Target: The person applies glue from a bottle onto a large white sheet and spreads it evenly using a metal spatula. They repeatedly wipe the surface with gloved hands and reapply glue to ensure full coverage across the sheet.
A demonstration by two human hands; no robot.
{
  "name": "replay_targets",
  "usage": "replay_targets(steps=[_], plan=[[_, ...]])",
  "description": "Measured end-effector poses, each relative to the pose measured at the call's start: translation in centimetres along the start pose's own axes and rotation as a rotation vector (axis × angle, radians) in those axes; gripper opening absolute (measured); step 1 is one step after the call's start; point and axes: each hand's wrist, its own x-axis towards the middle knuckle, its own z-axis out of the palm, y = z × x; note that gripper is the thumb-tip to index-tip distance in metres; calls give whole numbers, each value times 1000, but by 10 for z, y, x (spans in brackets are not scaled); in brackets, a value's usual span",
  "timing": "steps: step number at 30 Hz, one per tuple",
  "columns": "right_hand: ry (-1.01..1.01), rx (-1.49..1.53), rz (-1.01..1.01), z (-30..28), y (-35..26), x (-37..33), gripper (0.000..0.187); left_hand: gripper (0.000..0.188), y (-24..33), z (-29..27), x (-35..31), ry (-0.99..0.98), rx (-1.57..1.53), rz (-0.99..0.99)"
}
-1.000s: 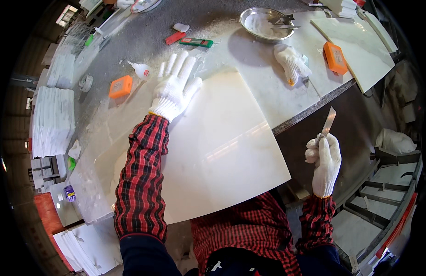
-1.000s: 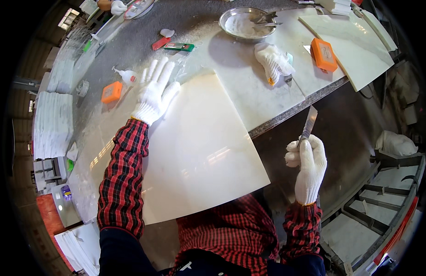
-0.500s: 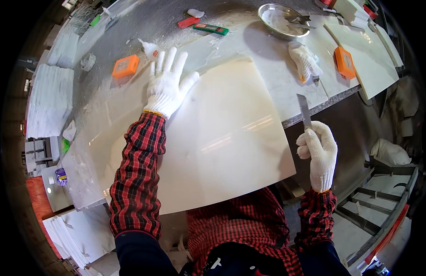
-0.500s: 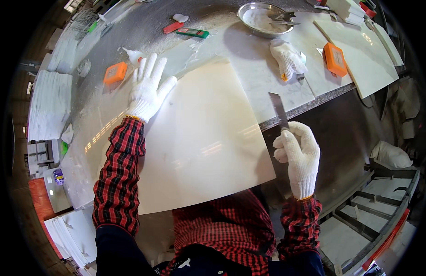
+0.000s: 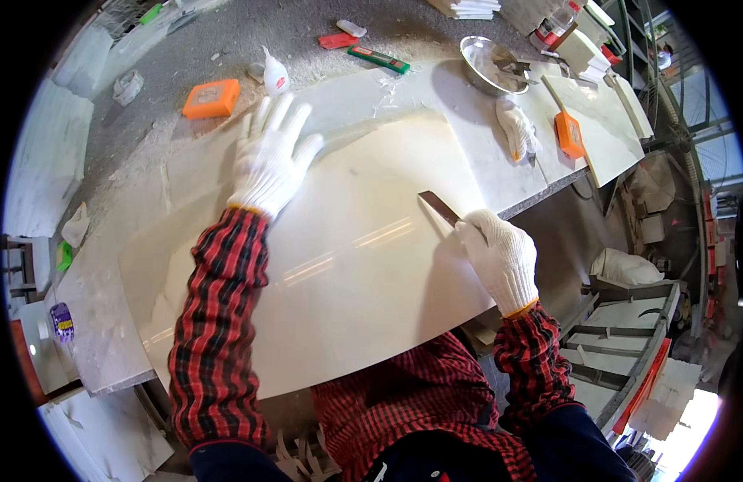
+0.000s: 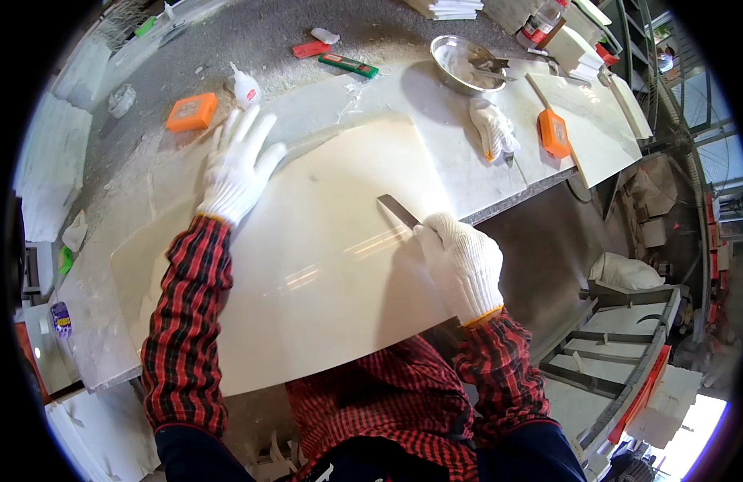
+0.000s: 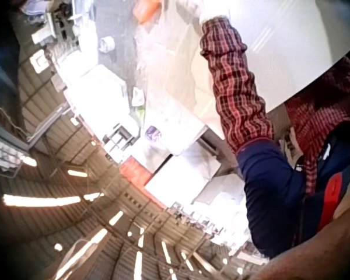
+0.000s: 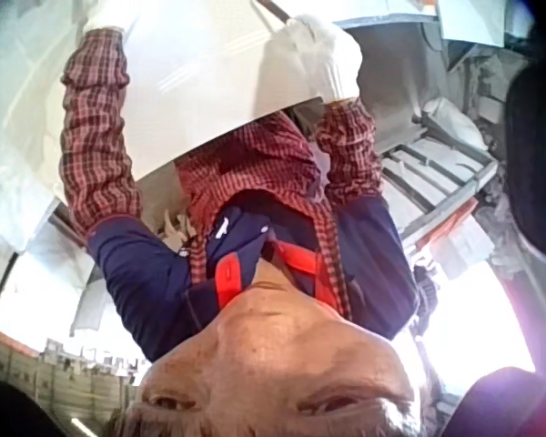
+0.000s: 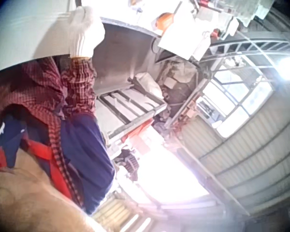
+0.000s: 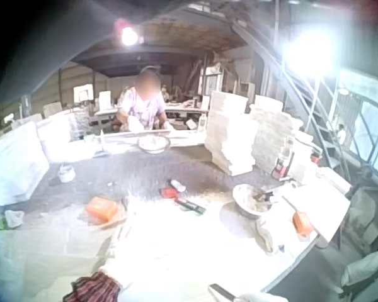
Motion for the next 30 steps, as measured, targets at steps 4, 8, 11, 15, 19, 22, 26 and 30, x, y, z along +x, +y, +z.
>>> replay_targets(steps=[4,8,11,15,19,22,26,30], plan=[[-102,47,109,1,-6,3,22,46,-42,-13,-32,57,-53,21],[-87,400,264,7,-28,14,23,46,-68,-16,-36,17,-91,-102],[-53,275,206,26,-41,35,23,45,-72,-16,-38,30,-73,-139],[35,133,113,51,-53,46,24,44,-67,-15,-35,56,-78,-119],[-4,5,-46,55,-60,47,32,41,-63,-17,-34,82,-73,-98],[-57,-85,-52,59,-75,50,34,40,-64,-23,-34,84,-79,-101],[-132,-166,-46,76,-106,64,33,41,-65,-18,-32,93,-54,-92],[-227,173,-93,80,-97,59,32,42,-64,-17,-36,100,-90,-109]])
